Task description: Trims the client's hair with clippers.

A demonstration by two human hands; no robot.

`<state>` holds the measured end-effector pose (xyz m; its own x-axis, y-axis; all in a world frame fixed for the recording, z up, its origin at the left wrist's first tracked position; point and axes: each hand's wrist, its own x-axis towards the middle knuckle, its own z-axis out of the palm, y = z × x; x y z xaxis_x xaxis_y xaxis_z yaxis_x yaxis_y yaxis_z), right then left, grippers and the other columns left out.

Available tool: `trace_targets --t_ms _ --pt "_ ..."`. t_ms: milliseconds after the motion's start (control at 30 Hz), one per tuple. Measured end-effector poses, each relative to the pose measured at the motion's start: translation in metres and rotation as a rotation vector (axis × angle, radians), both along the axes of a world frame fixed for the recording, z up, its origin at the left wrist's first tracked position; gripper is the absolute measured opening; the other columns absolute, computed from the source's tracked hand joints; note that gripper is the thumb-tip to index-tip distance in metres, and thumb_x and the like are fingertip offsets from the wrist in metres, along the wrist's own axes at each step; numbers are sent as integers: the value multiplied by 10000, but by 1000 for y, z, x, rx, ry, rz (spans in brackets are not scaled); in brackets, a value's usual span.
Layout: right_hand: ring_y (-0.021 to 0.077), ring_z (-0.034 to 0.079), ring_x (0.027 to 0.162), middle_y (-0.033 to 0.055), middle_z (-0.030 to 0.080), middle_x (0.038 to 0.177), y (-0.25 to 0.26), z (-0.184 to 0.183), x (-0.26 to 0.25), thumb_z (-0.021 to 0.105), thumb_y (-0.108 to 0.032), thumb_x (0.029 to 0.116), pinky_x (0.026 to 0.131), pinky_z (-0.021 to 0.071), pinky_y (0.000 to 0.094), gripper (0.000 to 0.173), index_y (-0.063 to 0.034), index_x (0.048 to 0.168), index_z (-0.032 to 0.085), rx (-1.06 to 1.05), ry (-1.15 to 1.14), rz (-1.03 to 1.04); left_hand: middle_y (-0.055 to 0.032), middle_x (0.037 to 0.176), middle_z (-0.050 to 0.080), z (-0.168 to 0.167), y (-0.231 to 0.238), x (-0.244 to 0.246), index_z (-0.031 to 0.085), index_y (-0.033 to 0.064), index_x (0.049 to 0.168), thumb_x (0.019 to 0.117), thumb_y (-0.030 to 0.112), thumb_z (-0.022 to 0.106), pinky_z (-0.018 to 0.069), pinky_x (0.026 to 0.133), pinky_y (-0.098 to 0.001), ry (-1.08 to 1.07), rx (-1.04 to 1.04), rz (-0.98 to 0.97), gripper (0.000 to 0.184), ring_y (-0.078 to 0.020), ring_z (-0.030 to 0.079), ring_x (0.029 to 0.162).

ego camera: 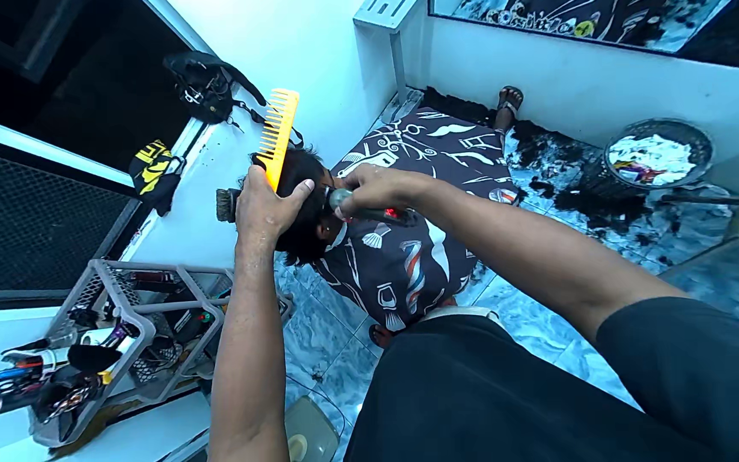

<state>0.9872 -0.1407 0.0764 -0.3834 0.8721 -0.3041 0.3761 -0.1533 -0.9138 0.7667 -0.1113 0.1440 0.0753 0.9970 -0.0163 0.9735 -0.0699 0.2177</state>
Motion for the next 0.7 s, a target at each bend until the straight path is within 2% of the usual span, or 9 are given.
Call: trace_targets --t_ms 67,167,200,333,400,467,500,633,700 --pt "214 694 757 115 706 884 1 -1 -1 781 -283 883 702 597 429 293 -36 1013 692 13 78 24 -223 1179 657 0 0 -1 492 29 1325 795 729 709 509 906 -650 -4 -1 -3 905 -411 657 1092" --pt "250 635 670 112 649 769 -2 1 -3 799 -335 825 620 529 498 324 -49 902 666 39 -220 28 -216 1193 652 0 1 -2 489 32 1322 796 728 709 507 919 -643 3 -1 -7 901 -400 655 1101" --pt "251 638 660 112 650 760 -1 -1 -3 802 -353 815 615 536 502 341 -50 897 670 38 -243 22 -215 1193 652 0 1 -2 488 33 1324 796 731 707 508 919 -639 6 -2 -9 902 -396 656 1101" --pt "199 686 763 105 699 882 2 -1 -1 789 -306 885 703 590 418 312 -45 1027 695 40 65 43 -216 1157 657 0 2 -1 495 32 1301 799 737 697 511 893 -644 6 -5 -10 888 -397 661 1075" --pt "205 659 726 93 678 824 2 1 -1 807 -294 854 662 553 445 285 -55 959 693 76 -60 56 -216 1166 657 1 2 -1 492 33 1309 796 744 694 510 899 -646 6 -10 -10 900 -402 658 1085" --pt "261 627 705 108 635 771 0 -1 -2 821 -335 802 633 513 530 330 -57 892 666 74 -268 40 -214 1164 655 0 2 -1 491 35 1304 797 751 687 511 898 -643 13 -4 -18 899 -397 659 1082" --pt "263 624 701 109 629 765 -1 -1 -2 821 -351 799 629 510 530 345 -57 882 660 73 -277 23 -217 1162 654 0 2 -1 492 33 1300 798 751 685 512 895 -642 13 1 -24 897 -396 660 1078" --pt "186 684 802 96 699 913 -4 0 -5 816 -299 869 743 587 412 353 -50 1082 687 92 33 31 -215 1153 655 -1 3 -3 491 35 1300 798 747 689 509 893 -640 6 -7 -23 893 -399 657 1078" --pt "226 668 758 100 678 853 -7 0 -7 822 -316 839 688 563 476 342 -57 1015 684 113 -121 30 -215 1155 655 1 2 -4 489 38 1306 796 751 686 507 896 -642 6 -8 -30 898 -399 656 1081"
